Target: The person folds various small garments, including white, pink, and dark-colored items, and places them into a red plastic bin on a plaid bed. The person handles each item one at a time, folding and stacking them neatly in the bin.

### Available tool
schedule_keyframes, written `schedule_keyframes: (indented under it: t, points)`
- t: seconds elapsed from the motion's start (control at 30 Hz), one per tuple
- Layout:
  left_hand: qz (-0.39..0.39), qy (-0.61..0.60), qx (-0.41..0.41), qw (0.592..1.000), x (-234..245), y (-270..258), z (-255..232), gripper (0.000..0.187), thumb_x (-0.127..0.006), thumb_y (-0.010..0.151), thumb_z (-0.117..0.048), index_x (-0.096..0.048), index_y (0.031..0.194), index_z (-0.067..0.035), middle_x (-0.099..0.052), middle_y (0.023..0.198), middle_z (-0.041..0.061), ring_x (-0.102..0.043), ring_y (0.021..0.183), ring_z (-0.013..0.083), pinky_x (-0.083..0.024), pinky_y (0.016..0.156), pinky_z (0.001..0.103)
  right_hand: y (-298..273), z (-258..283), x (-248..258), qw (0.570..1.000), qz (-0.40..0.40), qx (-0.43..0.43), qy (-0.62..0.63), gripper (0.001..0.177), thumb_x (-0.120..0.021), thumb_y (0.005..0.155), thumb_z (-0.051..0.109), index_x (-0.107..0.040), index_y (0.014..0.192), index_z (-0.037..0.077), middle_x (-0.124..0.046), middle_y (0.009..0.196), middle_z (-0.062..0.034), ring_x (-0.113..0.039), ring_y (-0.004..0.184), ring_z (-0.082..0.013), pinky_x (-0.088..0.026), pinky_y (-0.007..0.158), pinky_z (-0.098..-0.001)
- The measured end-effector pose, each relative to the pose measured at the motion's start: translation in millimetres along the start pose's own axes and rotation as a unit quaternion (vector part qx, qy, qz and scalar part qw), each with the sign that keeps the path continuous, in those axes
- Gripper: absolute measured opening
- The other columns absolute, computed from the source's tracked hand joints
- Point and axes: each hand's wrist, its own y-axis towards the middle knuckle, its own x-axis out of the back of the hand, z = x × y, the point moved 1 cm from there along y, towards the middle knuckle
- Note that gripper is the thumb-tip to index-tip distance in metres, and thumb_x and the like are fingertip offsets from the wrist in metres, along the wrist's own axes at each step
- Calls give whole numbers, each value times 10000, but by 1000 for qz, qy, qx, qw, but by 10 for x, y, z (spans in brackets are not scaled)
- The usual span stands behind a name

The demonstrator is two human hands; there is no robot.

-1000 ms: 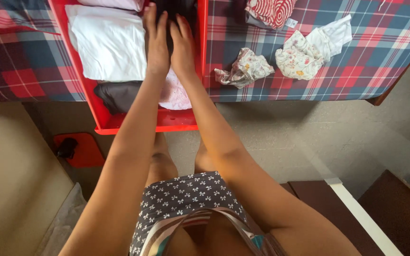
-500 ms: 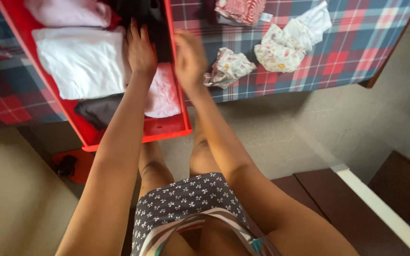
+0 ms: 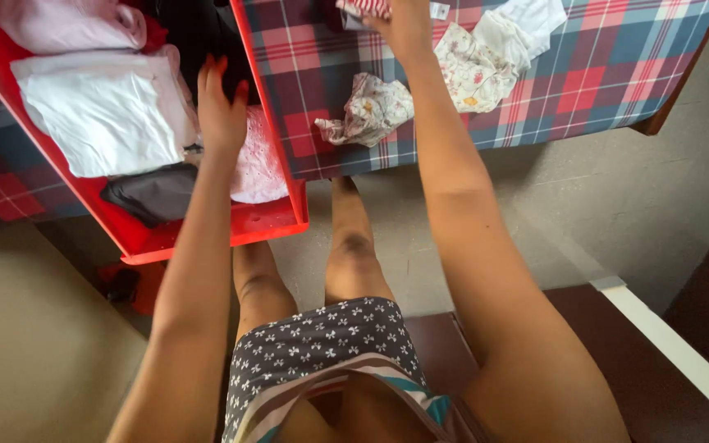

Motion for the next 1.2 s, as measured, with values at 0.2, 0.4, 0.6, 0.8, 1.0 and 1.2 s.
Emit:
schedule_keyframes:
  t: [0.2, 0.4, 0.6, 0.8, 1.0, 1.2]
  points:
    - [-61, -1, 44, 997, 152, -727, -576, 353, -679, 1077, -153, -590, 1392, -21, -503, 1542, 203, -448, 1472, 379, -381, 1198, 474, 67, -247, -179, 993, -88, 63, 37, 186, -687, 1037, 132, -659, 1191, 32, -703, 1094, -172, -645, 1015, -403, -521, 834, -437]
    - [-92, -109, 25, 989, 169, -909, -1425, 378, -683, 1047, -142, -571, 1387, -21, -459, 1592, 183, -413, 1509, 331, -323, 1249, 453, 75, -400, 280, 855, -97, -263, 435, 256, -679, 1092, 206, -694, 977, -23, -540, 744, -19, -441, 614, -148, -353, 561, -361]
    - [8, -263, -121, 957, 277, -752, -2093, 487, -520, 1130, -201, -425, 1563, 0, -271, 1707, 165, -240, 1605, 308, -194, 1325, 430, -637, 947, 1292, 831, -79, -217, 507, 304, -567, 1140, 199, -565, 1320, -45, -572, 1110, -74, -534, 970, -148, -435, 847, -325]
    - [235, -764, 98, 593, 304, -832, -2191, 454, -544, 1100, -354, -534, 1402, -15, -556, 1391, 147, -514, 1318, 308, -380, 1161, 470, -1449, 3020, 1503, 916, -69, -74, 389, 326, -676, 1054, 145, -609, 1338, 0, -692, 1244, -136, -654, 1165, -238, -536, 1018, -374]
    - [282, -766, 150, 557, 1458, -1438, -2586, 470, -573, 902, -304, -636, 1260, -7, -699, 1266, 121, -675, 1189, 279, -505, 1106, 443, -1676, 4699, 2246, 957, -254, 8, 141, 482, -781, 918, 208, -583, 1295, -15, -623, 1329, -211, -606, 1218, -364, -486, 1053, -412]
    - [351, -769, 55, 531, 2139, -1817, -2490, 301, -580, 927, -202, -691, 1073, 36, -736, 1039, 197, -691, 1004, 344, -489, 1016, 486, -1869, 5460, 2395, 951, -188, 6, 246, 378, -637, 1033, 229, -610, 1333, 0, -697, 1251, -176, -676, 1162, -269, -525, 990, -349]
